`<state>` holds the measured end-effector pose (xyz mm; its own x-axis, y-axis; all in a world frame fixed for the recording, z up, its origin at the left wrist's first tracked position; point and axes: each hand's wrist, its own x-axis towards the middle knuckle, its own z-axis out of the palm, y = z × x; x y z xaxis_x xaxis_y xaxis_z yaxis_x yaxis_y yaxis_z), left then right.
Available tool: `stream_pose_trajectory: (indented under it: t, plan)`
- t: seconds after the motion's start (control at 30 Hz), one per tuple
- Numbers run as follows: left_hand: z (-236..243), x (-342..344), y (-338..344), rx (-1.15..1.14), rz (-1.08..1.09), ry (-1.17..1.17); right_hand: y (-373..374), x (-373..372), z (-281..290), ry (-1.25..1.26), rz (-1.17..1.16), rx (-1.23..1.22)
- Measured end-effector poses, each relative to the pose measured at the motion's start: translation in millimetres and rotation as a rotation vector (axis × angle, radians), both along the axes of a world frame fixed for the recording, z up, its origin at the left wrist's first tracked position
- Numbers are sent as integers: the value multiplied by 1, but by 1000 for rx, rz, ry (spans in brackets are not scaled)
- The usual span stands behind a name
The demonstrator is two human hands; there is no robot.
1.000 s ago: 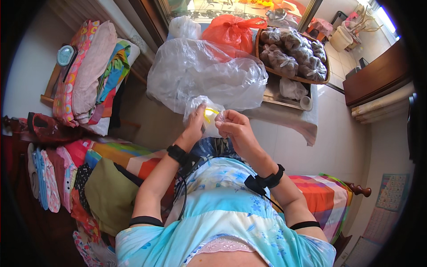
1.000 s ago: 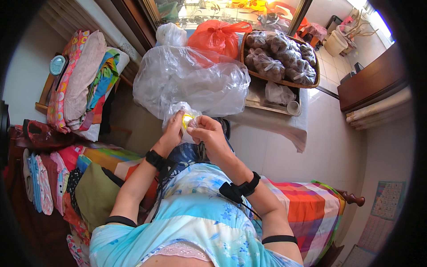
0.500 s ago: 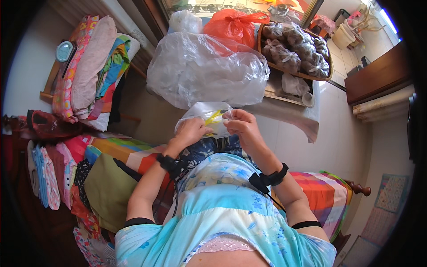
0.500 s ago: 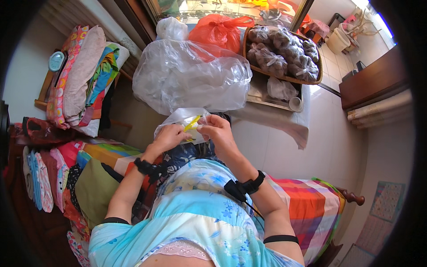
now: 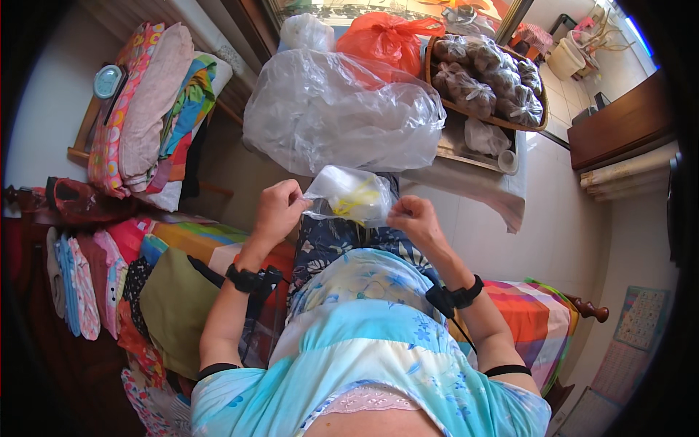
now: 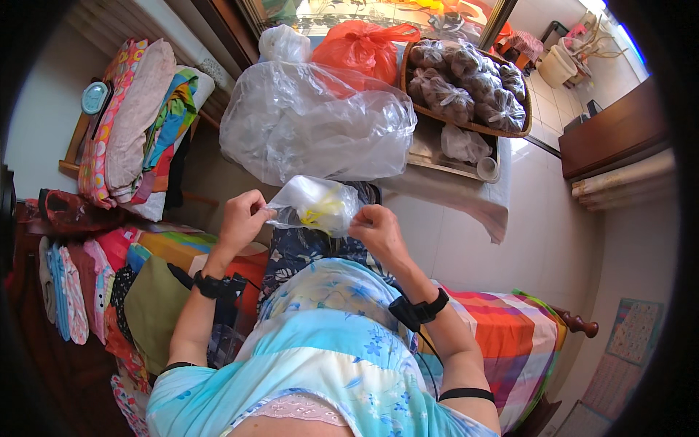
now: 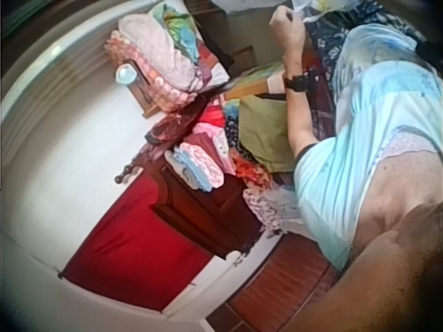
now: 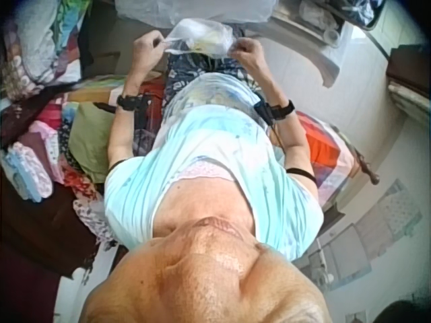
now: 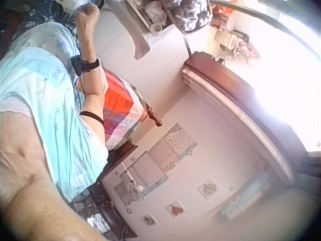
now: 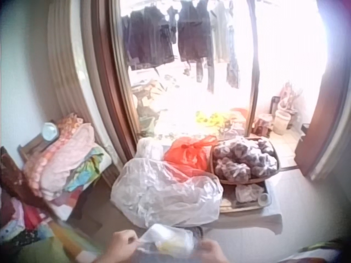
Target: Packing small food containers and individual bags into larger red and white plastic bags on a bed.
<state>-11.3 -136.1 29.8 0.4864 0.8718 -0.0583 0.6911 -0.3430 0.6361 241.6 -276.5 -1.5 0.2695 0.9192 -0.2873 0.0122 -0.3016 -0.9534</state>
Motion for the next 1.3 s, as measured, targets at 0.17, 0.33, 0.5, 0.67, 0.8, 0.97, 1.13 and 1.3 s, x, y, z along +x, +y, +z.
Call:
stream_pose_trajectory:
  t: [0.17,0.33,0.5,0.67,0.8,0.97,1.13,1.3]
  plan:
    - [57,6,-3,-5,-189,-427,-9,13,32,-215,124,101]
    - [59,-3,1,-640,-88,-648,-1,16,65,219,76,222]
    - [50,6,-6,-832,-151,-637,13,-4,59,360,165,388]
    - [46,24,-13,-590,-343,-728,27,-27,18,672,174,241]
    - [42,27,-15,-710,-339,-774,25,-31,23,659,149,204]
    - [35,39,-18,-926,-343,-905,24,-32,34,641,130,240]
    - [37,48,-22,-1064,-350,-765,28,-32,27,626,141,262]
    - [28,61,-27,-1044,-411,-767,36,-35,14,613,79,134]
